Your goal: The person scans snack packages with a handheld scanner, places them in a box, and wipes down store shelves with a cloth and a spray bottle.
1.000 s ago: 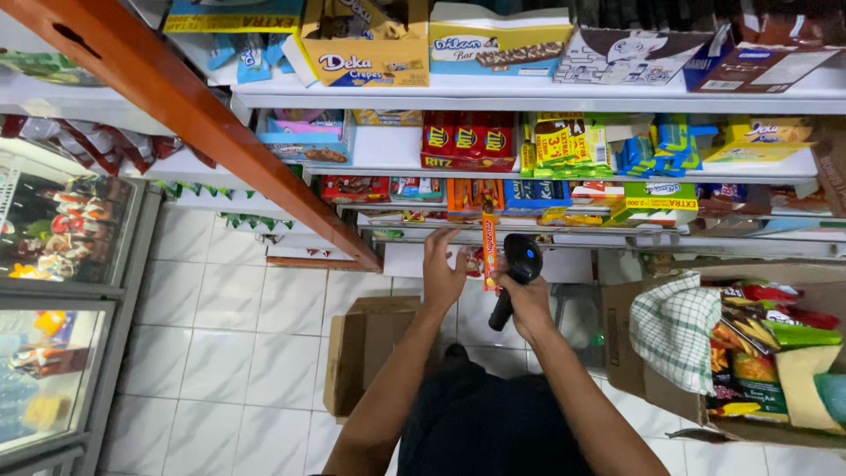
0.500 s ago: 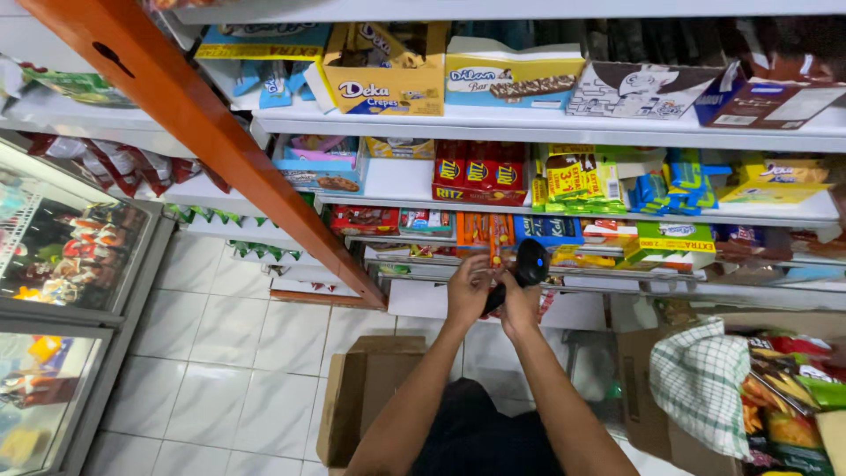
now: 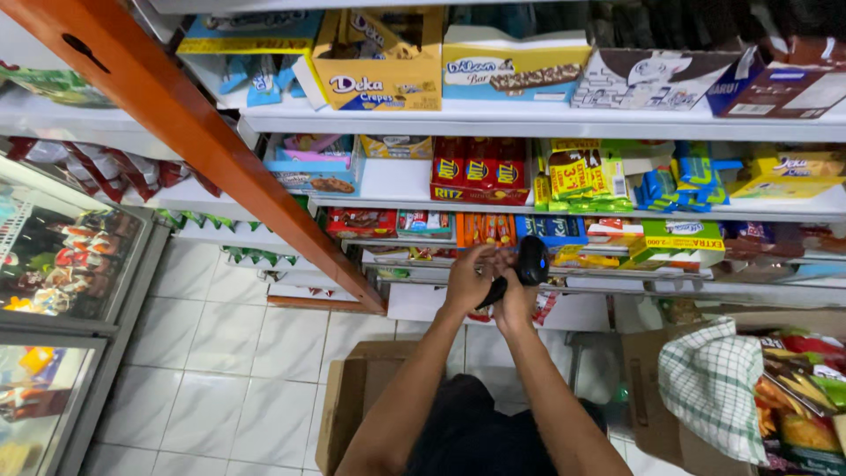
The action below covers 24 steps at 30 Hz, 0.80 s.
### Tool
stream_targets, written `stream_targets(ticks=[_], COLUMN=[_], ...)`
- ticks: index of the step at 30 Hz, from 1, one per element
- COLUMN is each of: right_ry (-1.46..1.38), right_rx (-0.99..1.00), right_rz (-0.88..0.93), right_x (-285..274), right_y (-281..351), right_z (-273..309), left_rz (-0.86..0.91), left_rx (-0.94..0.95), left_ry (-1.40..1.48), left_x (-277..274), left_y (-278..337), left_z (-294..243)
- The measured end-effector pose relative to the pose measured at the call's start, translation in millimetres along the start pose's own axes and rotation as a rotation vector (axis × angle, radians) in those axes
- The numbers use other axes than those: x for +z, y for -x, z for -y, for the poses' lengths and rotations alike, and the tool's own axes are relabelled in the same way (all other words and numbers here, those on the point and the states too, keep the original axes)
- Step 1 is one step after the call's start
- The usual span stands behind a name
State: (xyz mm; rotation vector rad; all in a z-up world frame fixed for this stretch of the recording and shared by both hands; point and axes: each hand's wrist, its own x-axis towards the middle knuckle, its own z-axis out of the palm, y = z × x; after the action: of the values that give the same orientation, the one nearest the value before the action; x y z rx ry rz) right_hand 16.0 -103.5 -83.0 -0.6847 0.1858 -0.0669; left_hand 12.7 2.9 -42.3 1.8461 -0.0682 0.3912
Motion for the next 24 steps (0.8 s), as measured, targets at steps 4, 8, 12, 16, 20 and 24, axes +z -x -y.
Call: stream_targets(ticks=[4,8,12,16,20,24], right_ry=[0.083,0.197,0.334,0.434,0.371,0.477], right_rx=[0.017,0.018,0.011,0.002,-0.110,-0.081], right_rz=[-0.018,-0.005,-0.043,-0.023,-0.089,-0.302], right_x=[1.2,1.6,-8.0,-24.1,-59.0,-97.9], right_y=[13.4,31.2,65.3,89.1,111.7,135.6], right_z=[13.2,52.5,109.2,174.6,229.8,291.8], left_rz=[0.021,0.039,0.184,0.304,0.459,0.659], left_rx=[0.041,-0.084,-0.269,-0.098,-0.043,-0.077], left_ry=[-0.004,0.098,0.369,0.267,0.238,0.330], left_x=[-5.4,-3.7,13.6,48.0,101.4,168.6], left_y=[-2.2,10.7,39.4,52.1,58.2,65.6], left_z=[-12.8,-40.6,-79.6,-125.2,-159.9,-192.8])
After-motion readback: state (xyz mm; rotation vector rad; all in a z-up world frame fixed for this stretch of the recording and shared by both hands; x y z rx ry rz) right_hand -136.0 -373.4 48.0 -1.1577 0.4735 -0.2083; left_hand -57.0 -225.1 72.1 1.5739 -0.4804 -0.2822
